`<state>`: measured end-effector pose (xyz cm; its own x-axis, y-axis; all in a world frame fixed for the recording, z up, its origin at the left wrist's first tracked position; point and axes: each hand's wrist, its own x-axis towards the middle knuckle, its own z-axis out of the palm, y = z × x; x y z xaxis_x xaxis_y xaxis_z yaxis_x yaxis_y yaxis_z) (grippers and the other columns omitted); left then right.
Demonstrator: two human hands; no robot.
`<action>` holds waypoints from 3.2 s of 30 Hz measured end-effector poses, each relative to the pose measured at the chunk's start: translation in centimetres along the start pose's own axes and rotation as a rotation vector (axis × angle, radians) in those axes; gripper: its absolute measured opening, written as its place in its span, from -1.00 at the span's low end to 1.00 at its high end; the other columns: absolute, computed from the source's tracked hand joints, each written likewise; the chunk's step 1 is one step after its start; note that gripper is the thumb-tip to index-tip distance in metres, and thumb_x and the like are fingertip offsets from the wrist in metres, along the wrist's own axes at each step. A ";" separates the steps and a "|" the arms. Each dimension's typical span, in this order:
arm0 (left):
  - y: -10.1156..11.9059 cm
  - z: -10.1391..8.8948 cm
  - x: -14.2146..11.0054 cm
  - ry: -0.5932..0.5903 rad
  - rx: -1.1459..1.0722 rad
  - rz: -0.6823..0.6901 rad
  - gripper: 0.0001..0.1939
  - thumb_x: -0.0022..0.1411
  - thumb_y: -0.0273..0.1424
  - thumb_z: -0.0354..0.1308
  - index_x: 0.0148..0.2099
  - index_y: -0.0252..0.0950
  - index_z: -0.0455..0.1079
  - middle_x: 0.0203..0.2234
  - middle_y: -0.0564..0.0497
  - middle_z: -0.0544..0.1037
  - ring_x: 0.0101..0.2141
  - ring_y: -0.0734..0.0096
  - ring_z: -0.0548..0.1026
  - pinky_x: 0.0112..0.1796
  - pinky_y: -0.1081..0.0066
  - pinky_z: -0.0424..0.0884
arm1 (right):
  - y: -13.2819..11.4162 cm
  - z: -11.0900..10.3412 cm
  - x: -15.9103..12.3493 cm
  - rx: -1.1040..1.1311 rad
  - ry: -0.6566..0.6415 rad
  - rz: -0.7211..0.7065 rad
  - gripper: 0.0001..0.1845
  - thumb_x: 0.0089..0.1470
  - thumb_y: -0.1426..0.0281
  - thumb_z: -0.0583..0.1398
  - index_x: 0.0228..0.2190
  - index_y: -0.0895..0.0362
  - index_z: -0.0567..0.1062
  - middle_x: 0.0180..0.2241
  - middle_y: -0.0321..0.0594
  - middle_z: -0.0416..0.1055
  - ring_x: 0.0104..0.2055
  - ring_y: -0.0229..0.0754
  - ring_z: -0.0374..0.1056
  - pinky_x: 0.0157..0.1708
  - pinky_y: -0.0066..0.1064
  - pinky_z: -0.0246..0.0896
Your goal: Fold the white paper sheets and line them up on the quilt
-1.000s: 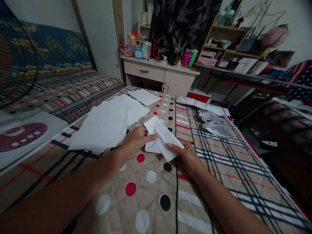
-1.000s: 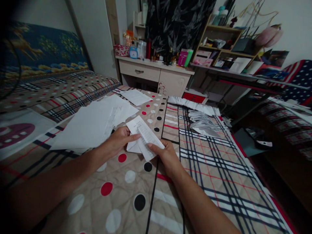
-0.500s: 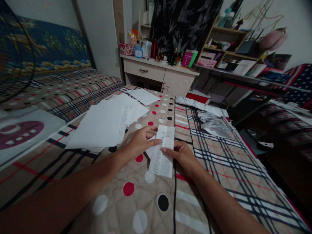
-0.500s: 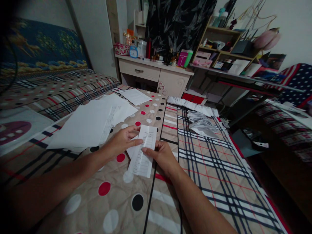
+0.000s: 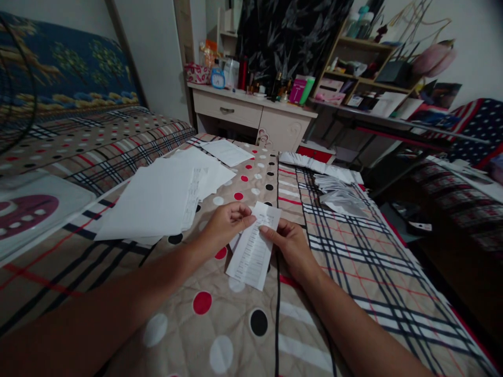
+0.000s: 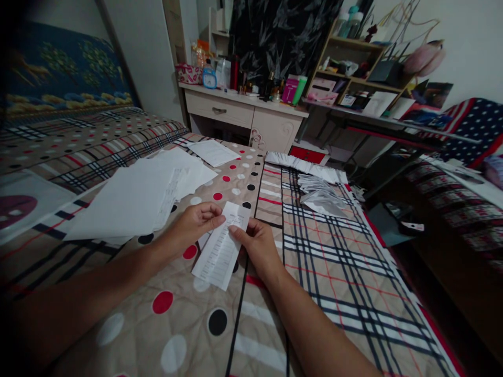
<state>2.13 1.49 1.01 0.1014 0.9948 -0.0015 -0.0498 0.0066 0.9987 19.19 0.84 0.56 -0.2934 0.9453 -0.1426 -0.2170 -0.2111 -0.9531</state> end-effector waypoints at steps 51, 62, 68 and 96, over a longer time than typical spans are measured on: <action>0.1 2.1 -0.5 0.418 -0.615 0.044 -0.70 -0.13 -0.43 0.41 -0.39 -0.34 0.33 -0.44 0.04 0.56 -0.39 0.46 0.55 -0.27 0.42 0.51 | 0.1 1.8 -0.5 0.216 0.155 -0.233 -0.50 -0.25 0.46 0.42 -0.17 0.11 0.52 -0.14 -0.16 0.57 -0.14 -0.08 0.49 -0.05 -0.22 0.34; -0.1 0.9 -0.6 0.372 -0.286 -0.015 -0.42 -0.11 -0.39 0.40 -0.02 -0.32 0.30 -0.17 -0.11 0.54 -0.29 0.31 0.55 -0.35 0.39 0.50 | 0.2 0.9 0.3 0.087 0.336 -0.243 -0.81 -0.19 0.42 0.31 -0.40 0.17 0.56 -0.35 -0.19 0.58 -0.34 -0.15 0.45 -0.32 -0.37 0.32; 0.9 -1.4 0.0 0.275 0.601 0.514 -0.57 0.03 -0.46 0.32 -0.01 -0.20 0.41 -0.04 -0.08 0.47 -0.09 0.24 0.47 -0.11 0.22 0.43 | 0.0 1.1 -0.2 0.095 0.227 -0.084 -0.79 -0.25 0.47 0.27 -0.42 0.16 0.55 -0.41 -0.20 0.58 -0.40 -0.15 0.47 -0.33 -0.36 0.35; -1.8 0.1 0.3 0.035 0.767 0.469 -0.84 0.14 -0.43 0.23 -0.20 -0.24 0.58 -0.29 -0.07 0.63 -0.28 0.27 0.56 -0.23 0.34 0.45 | -0.6 -0.8 1.5 -0.354 0.232 -0.014 -0.90 -0.13 0.38 0.20 -0.57 0.15 0.39 -0.71 -0.41 0.30 -0.77 -0.37 0.15 -0.83 -0.58 0.00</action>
<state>2.38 1.76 -0.77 0.2065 0.8807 0.4262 0.6001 -0.4581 0.6558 19.59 2.59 0.71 -0.0667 0.9869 -0.1467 0.1258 -0.1376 -0.9825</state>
